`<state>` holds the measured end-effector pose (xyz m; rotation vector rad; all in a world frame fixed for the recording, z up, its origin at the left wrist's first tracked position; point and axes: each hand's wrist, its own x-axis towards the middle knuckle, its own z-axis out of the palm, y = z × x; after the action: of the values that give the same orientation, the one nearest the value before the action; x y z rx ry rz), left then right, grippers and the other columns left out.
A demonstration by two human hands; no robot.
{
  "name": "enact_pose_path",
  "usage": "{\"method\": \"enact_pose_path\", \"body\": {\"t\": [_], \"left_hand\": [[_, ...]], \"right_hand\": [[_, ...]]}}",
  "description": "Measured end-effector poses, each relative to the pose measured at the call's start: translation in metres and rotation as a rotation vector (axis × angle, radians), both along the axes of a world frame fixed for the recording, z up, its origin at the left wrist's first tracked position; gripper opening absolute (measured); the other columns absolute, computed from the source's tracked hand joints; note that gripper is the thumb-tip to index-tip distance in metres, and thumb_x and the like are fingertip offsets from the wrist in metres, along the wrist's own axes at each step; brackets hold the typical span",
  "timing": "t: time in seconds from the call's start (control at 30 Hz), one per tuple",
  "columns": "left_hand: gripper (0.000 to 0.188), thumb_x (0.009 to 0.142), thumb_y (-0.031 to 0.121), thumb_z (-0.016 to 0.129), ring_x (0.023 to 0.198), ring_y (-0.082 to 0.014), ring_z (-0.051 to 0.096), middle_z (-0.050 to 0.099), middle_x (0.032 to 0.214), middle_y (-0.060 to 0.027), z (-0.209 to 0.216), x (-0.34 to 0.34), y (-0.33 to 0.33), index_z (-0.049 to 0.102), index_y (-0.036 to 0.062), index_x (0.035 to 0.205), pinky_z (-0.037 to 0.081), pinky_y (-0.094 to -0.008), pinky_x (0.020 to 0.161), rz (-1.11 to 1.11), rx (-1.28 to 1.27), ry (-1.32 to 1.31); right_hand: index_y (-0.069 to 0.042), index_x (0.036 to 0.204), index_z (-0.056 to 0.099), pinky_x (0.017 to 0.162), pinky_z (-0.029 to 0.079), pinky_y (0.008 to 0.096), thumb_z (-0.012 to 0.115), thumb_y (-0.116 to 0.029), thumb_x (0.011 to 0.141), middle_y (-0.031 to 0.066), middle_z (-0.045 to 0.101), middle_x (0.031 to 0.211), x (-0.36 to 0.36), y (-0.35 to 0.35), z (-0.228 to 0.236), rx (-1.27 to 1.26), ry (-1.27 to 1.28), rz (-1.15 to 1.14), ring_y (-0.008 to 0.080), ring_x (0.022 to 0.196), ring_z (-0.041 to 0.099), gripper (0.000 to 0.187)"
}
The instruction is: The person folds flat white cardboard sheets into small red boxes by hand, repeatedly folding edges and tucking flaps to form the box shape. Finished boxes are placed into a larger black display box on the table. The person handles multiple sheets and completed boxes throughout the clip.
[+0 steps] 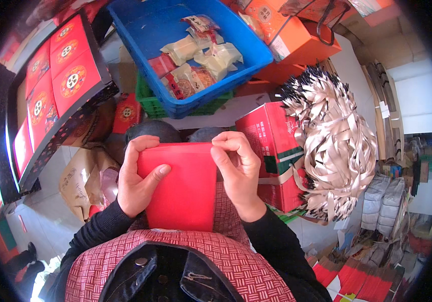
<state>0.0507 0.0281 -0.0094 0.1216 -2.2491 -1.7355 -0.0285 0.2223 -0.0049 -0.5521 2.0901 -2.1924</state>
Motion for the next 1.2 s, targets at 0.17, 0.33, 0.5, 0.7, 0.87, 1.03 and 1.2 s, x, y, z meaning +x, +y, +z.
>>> {"method": "enact_pose_path", "body": {"t": [0.17,0.33,0.5,0.7,0.87,1.03,1.2], "left_hand": [[0.045,0.075,0.007,0.075,0.104,-0.0274,0.056,0.055,0.11,-0.014,-0.006,-0.001,-0.002,0.051,0.0003,0.113,0.044,-0.034,0.091,-0.012,-0.058,0.039],[0.043,0.085,0.013,0.067,0.112,-0.0211,0.054,0.054,0.119,-0.0143,0.006,0.002,-0.004,0.047,0.0016,0.122,0.042,-0.0332,0.096,-0.089,0.434,-0.079],[0.048,0.103,0.036,0.031,0.116,-0.0247,0.053,0.052,0.127,-0.0174,-0.024,-0.006,-0.018,0.051,-0.0041,0.12,0.04,-0.0381,0.101,-0.234,1.001,-0.04],[0.049,0.104,0.032,0.026,0.111,-0.0286,0.056,0.059,0.114,-0.019,-0.033,-0.007,-0.02,0.059,-0.005,0.102,0.042,-0.0392,0.099,-0.23,0.554,0.111],[0.049,0.104,0.034,0.029,0.109,-0.0286,0.058,0.058,0.112,-0.0193,-0.034,-0.009,-0.02,0.059,-0.0042,0.101,0.043,-0.0411,0.097,-0.237,0.536,0.12],[0.051,0.101,0.043,0.037,0.113,-0.0258,0.055,0.054,0.122,-0.0174,-0.04,-0.003,-0.018,0.059,-0.0032,0.104,0.042,-0.0399,0.097,-0.325,0.787,0.126],[0.031,0.1,0.025,0.046,0.115,-0.0215,0.051,0.055,0.123,-0.014,-0.035,-0.003,-0.021,0.059,-0.0005,0.112,0.036,-0.0355,0.102,-0.353,0.624,0.157]], "right_hand": [[-0.001,0.096,0.053,0.086,0.044,0.0285,0.064,0.001,0.085,0.0104,0.057,0.102,-0.008,-0.002,0.003,0.094,0.036,0.146,0.0163,0.098,0.056,0.015],[-0.002,0.096,0.052,0.092,0.044,0.0341,0.06,0.002,0.086,0.0123,0.059,0.104,0.004,-0.003,-0.006,0.049,0.059,0.076,0.022,0.102,0.058,0.013],[0.001,0.099,0.055,0.098,0.041,0.0368,0.042,-0.012,0.098,0.0145,0.06,0.111,0.011,-0.014,-0.003,0.149,0.093,0.067,0.0247,0.109,0.056,0.018],[0.0,0.096,0.055,0.099,0.04,0.0388,0.036,-0.015,0.1,0.0153,0.061,0.107,0.012,-0.017,-0.008,0.142,0.145,0.094,0.0263,0.109,0.056,0.025],[0.0,0.094,0.055,0.098,0.04,0.0384,0.035,-0.016,0.101,0.0152,0.061,0.105,0.014,-0.018,-0.009,0.153,0.145,0.064,0.0258,0.107,0.056,0.026],[0.004,0.104,0.056,0.1,0.039,0.0391,0.036,-0.018,0.101,0.0173,0.061,0.112,0.015,-0.012,0.0,0.177,0.106,0.163,0.0271,0.111,0.055,0.03],[0.0,0.137,0.038,0.111,0.028,0.0498,0.049,-0.002,0.082,0.0237,0.039,0.142,-0.019,0.034,0.004,0.652,0.679,0.259,0.0406,0.133,0.037,0.057]]}}
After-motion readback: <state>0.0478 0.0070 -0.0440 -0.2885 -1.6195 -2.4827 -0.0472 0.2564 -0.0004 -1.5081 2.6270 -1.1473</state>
